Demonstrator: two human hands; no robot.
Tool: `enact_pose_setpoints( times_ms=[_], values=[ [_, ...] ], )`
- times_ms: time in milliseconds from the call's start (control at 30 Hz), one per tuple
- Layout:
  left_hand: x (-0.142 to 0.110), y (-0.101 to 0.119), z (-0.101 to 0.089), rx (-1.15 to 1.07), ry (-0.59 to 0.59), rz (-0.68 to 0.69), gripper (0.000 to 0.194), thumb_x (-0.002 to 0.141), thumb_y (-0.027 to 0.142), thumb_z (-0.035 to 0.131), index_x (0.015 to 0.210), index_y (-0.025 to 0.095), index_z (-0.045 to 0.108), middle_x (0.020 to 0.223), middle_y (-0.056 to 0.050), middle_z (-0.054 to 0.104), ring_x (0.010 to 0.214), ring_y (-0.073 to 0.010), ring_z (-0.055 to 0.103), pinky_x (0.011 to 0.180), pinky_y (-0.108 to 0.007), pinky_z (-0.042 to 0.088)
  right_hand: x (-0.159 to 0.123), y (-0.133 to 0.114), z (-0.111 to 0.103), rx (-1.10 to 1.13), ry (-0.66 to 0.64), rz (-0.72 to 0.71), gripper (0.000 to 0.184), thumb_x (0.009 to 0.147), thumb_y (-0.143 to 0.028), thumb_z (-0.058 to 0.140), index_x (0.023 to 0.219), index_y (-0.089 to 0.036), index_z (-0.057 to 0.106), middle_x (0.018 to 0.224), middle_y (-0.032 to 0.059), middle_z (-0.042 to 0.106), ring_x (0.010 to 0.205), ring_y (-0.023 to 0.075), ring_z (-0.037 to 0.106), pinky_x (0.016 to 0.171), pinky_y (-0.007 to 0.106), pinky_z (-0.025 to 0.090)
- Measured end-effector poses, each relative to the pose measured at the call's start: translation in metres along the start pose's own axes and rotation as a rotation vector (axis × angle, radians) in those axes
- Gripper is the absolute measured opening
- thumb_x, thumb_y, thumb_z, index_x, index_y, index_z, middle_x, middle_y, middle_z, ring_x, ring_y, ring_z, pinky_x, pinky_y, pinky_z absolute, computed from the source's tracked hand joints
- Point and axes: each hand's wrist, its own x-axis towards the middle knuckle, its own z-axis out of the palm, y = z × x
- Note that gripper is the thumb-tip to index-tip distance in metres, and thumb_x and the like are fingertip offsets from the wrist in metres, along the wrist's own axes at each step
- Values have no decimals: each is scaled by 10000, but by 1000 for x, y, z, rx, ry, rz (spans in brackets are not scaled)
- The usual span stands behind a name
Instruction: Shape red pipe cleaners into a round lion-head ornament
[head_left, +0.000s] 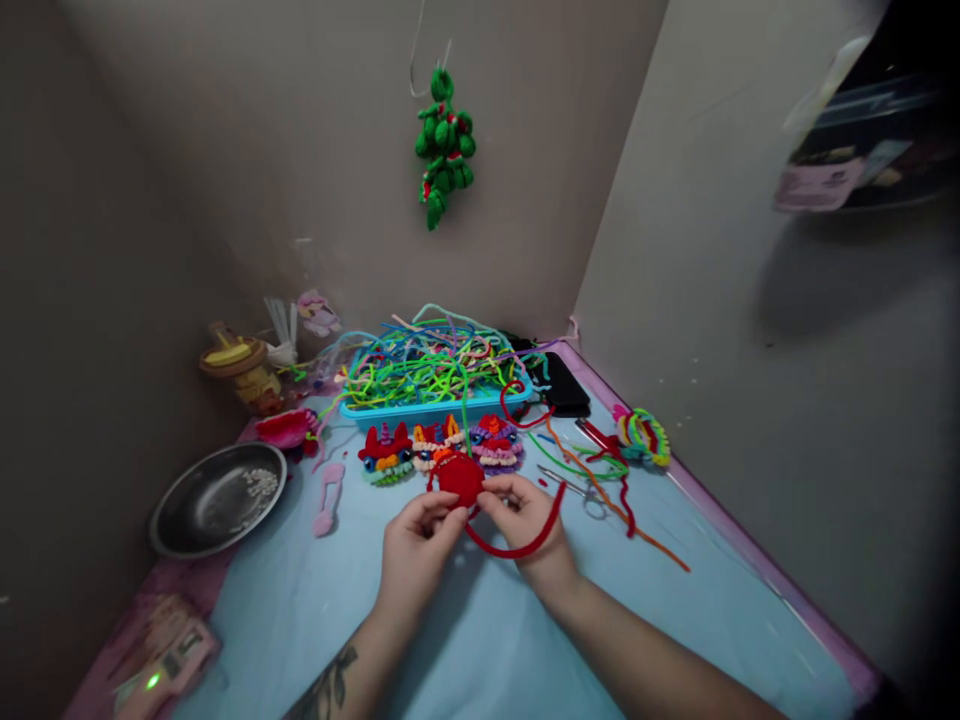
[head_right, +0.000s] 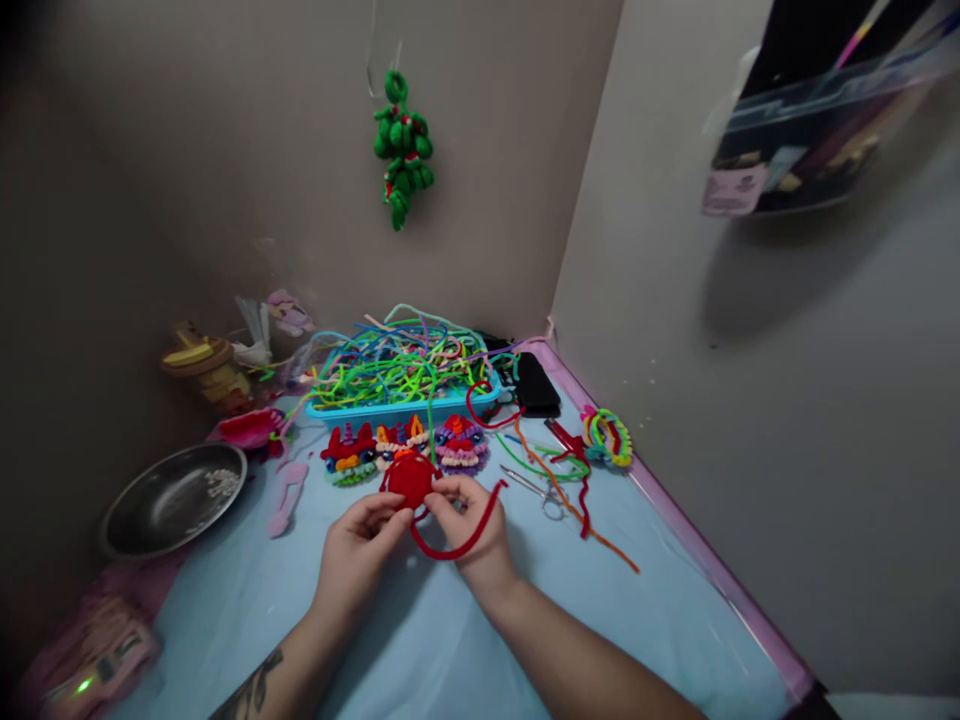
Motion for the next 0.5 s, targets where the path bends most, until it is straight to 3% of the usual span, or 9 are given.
enact_pose_setpoints(
  times_ms=[233, 500],
  values=[
    [-1, -1, 0, 50, 13, 36, 210, 640, 288, 718, 798, 159, 668, 640, -9, 659, 527, -95, 523, 508, -196, 405, 4, 7, 5, 280, -7, 134, 238, 575, -302, 727, 721, -174, 590, 576, -4, 640, 532, 134, 587, 533, 251, 466],
    [-1, -3, 2, 96, 26, 55, 183, 645, 281, 716, 784, 171, 671, 652, -9, 672, 550, -102, 549, 526, -196, 426, 4, 17, 2, 282, -46, 155, 228, 617, -331, 726, 741, -154, 654, 665, 21, 654, 608, 131, 570, 615, 266, 451]
  ],
)
